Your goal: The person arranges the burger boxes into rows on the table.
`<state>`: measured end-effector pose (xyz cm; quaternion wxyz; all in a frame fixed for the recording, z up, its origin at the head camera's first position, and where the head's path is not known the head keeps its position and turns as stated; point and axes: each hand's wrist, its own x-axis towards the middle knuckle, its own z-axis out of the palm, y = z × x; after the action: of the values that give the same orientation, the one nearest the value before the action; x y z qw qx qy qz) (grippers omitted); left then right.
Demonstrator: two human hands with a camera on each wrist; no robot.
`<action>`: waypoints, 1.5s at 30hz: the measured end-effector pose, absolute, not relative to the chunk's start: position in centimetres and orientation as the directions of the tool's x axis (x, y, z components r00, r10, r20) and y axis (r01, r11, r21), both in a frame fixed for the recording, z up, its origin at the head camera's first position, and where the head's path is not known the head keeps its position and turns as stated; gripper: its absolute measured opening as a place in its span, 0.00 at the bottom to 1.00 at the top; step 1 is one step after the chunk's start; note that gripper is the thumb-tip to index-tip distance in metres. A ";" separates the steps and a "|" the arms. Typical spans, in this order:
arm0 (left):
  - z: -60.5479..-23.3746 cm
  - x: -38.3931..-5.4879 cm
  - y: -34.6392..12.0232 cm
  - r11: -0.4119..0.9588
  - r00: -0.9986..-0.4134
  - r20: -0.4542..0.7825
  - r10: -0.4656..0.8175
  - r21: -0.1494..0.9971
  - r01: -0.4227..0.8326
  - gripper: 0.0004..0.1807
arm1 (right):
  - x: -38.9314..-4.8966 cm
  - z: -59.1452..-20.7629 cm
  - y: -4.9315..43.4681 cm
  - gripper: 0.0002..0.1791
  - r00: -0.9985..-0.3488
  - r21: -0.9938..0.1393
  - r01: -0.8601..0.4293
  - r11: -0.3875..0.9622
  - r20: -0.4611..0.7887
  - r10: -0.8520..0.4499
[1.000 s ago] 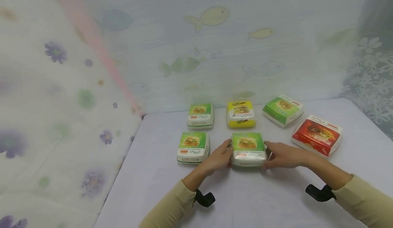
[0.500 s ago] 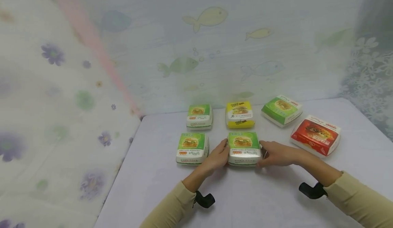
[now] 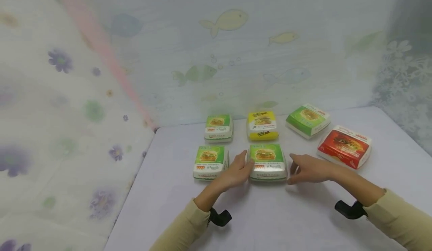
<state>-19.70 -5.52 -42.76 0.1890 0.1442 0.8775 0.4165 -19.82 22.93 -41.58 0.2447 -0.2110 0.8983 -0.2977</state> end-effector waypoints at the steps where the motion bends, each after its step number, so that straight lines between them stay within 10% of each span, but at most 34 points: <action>1: -42.4 -19.6 -5.7 0.633 -0.883 -0.204 0.423 0.764 0.127 0.39 | -19.7 -41.4 23.1 0.54 -0.795 -0.635 -0.228 0.738 -0.316 -0.518; 22: -36.6 -20.9 -3.4 0.636 -0.834 -0.023 0.552 0.658 0.403 0.38 | -19.5 -38.3 28.1 0.36 -0.858 -0.550 -0.325 0.770 -0.171 -0.485; 45: -37.2 -28.1 7.6 0.729 -0.895 -0.141 0.424 0.640 0.244 0.46 | -27.1 -35.5 33.6 0.39 -0.928 -0.461 -0.256 0.849 -0.128 -0.350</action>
<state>-28.11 7.60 -37.21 0.1398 0.1817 0.9191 0.3203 -27.08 33.64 -35.50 0.1042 -0.1586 0.9560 -0.2239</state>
